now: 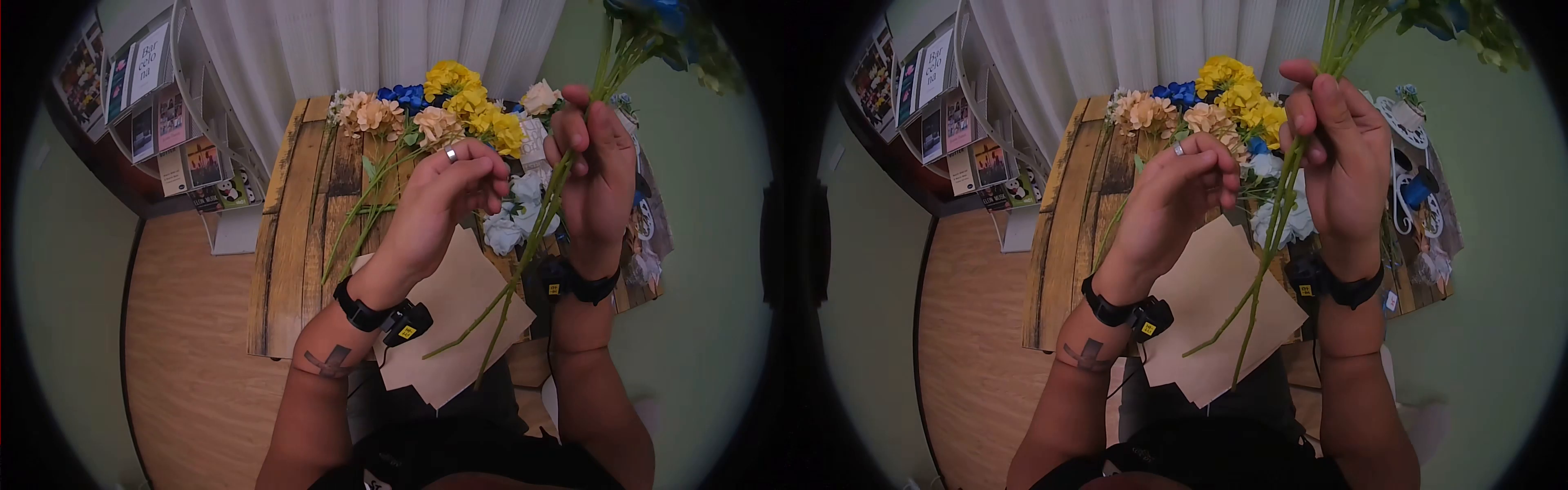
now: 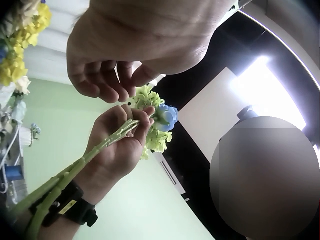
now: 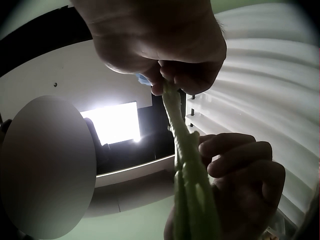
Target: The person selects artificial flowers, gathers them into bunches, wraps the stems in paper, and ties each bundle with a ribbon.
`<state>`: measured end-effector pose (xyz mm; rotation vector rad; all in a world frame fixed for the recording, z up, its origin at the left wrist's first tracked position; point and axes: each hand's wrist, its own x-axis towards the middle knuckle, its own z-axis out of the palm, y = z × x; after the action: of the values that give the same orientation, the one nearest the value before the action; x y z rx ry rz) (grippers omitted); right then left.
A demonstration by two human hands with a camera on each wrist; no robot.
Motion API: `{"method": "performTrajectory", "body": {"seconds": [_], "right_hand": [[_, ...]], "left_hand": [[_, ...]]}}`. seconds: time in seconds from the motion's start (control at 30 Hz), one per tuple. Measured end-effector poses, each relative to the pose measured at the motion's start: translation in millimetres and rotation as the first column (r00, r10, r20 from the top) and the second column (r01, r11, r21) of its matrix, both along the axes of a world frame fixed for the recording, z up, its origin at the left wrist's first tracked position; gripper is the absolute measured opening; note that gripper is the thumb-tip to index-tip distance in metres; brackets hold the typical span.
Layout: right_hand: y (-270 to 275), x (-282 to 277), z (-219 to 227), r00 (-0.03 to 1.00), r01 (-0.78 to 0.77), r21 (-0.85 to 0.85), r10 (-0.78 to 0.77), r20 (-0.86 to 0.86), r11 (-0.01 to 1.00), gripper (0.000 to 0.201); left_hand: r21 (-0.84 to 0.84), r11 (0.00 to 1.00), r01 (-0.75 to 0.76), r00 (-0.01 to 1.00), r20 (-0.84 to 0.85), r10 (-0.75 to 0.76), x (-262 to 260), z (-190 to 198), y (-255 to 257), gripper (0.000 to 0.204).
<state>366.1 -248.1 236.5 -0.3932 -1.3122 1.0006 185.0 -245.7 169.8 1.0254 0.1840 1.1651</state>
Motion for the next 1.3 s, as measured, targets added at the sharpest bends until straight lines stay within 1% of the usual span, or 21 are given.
{"method": "performTrajectory", "body": {"seconds": [0.1,0.27,0.3,0.37,0.5,0.57,0.6,0.63,0.67,0.7,0.73,0.77,0.8,0.83,0.9,0.93,1.0,1.03,1.1,1.23,1.3], "right_hand": [[8,3,-15,0.998,-0.049,0.000,0.049,-0.041,0.999,0.041],[17,16,-30,0.955,-0.212,0.062,0.221,-0.199,0.975,0.044],[20,24,-34,0.952,-0.208,0.056,0.215,-0.218,0.977,0.044],[27,40,-37,0.904,-0.364,0.165,0.390,-0.173,0.917,0.044],[21,53,-24,0.915,-0.298,0.133,0.323,-0.244,0.945,0.045],[8,58,-15,0.960,-0.191,0.060,0.199,-0.195,0.980,0.047],[11,65,-17,0.957,-0.185,0.071,0.197,-0.214,0.980,0.047],[18,73,-21,0.950,-0.230,0.154,0.256,-0.179,0.961,0.048],[21,79,-23,0.941,-0.275,0.230,0.310,-0.136,0.933,0.049],[14,80,-20,0.939,-0.274,0.234,0.312,-0.145,0.933,0.049],[2,79,-13,0.957,-0.197,0.121,0.218,-0.192,0.973,0.050],[-5,78,-9,0.966,-0.123,0.003,0.120,-0.230,0.992,0.051],[-7,80,-9,0.962,-0.129,0.007,0.127,-0.240,0.992,0.051],[-9,81,-10,0.962,-0.125,0.010,0.123,-0.242,0.992,0.050],[-9,82,-11,0.964,-0.108,0.020,0.110,-0.243,0.994,0.050],[-8,83,-12,0.965,-0.096,0.024,0.099,-0.242,0.995,0.049],[-8,86,-12,0.965,-0.081,0.029,0.086,-0.247,0.996,0.049],[-8,88,-12,0.968,-0.075,0.045,0.083,-0.236,0.996,0.049],[-7,92,-12,0.974,-0.057,0.075,0.072,-0.214,0.996,0.048],[-7,97,-13,0.977,-0.033,0.113,0.055,-0.204,0.993,0.046],[-6,98,-13,0.974,-0.033,0.122,0.059,-0.219,0.992,0.046]], "left_hand": [[-0.043,0.999,-0.016,0.999,-0.031,0.015,6,-10,10,0.020],[-0.125,0.991,-0.038,0.992,-0.127,0.022,18,-24,23,0.020],[-0.124,0.991,-0.057,0.991,-0.125,0.041,22,-28,27,0.019],[-0.112,0.991,-0.079,0.989,-0.132,0.064,27,-36,35,0.019],[-0.163,0.981,-0.109,0.978,-0.192,0.077,27,-52,49,0.016],[-0.113,0.950,-0.291,0.917,-0.317,0.243,27,-56,55,0.016],[-0.044,0.932,-0.359,0.870,-0.377,0.317,23,-60,60,0.018],[-0.029,0.934,-0.356,0.865,-0.389,0.317,18,-66,68,0.018],[0.128,0.883,-0.451,0.702,-0.560,0.440,10,-75,77,0.021],[0.294,0.812,-0.504,0.490,-0.677,0.549,2,-87,86,0.024],[0.298,0.810,-0.505,0.481,-0.682,0.551,-11,-102,96,0.024],[0.603,0.690,-0.400,0.133,-0.707,0.695,-27,-117,109,0.028],[0.821,0.544,-0.173,-0.208,-0.571,0.794,-41,-130,119,0.033],[0.826,0.538,-0.168,-0.222,-0.563,0.796,-52,-139,124,0.033],[0.819,0.553,-0.156,-0.349,-0.569,0.744,-70,-150,136,0.037],[0.824,0.547,-0.149,-0.356,-0.561,0.748,-81,-157,142,0.037],[0.701,0.668,-0.250,-0.273,-0.713,0.646,-97,-165,151,0.029],[0.705,0.666,-0.244,-0.275,-0.709,0.649,-98,-161,152,0.029],[0.462,0.725,-0.510,-0.035,-0.854,0.519,-99,-154,154,0.022],[0.493,0.715,-0.496,0.019,-0.817,0.576,-92,-120,140,0.022],[0.470,0.759,-0.450,0.137,-0.804,0.579,-93,-105,134,0.022]]}}
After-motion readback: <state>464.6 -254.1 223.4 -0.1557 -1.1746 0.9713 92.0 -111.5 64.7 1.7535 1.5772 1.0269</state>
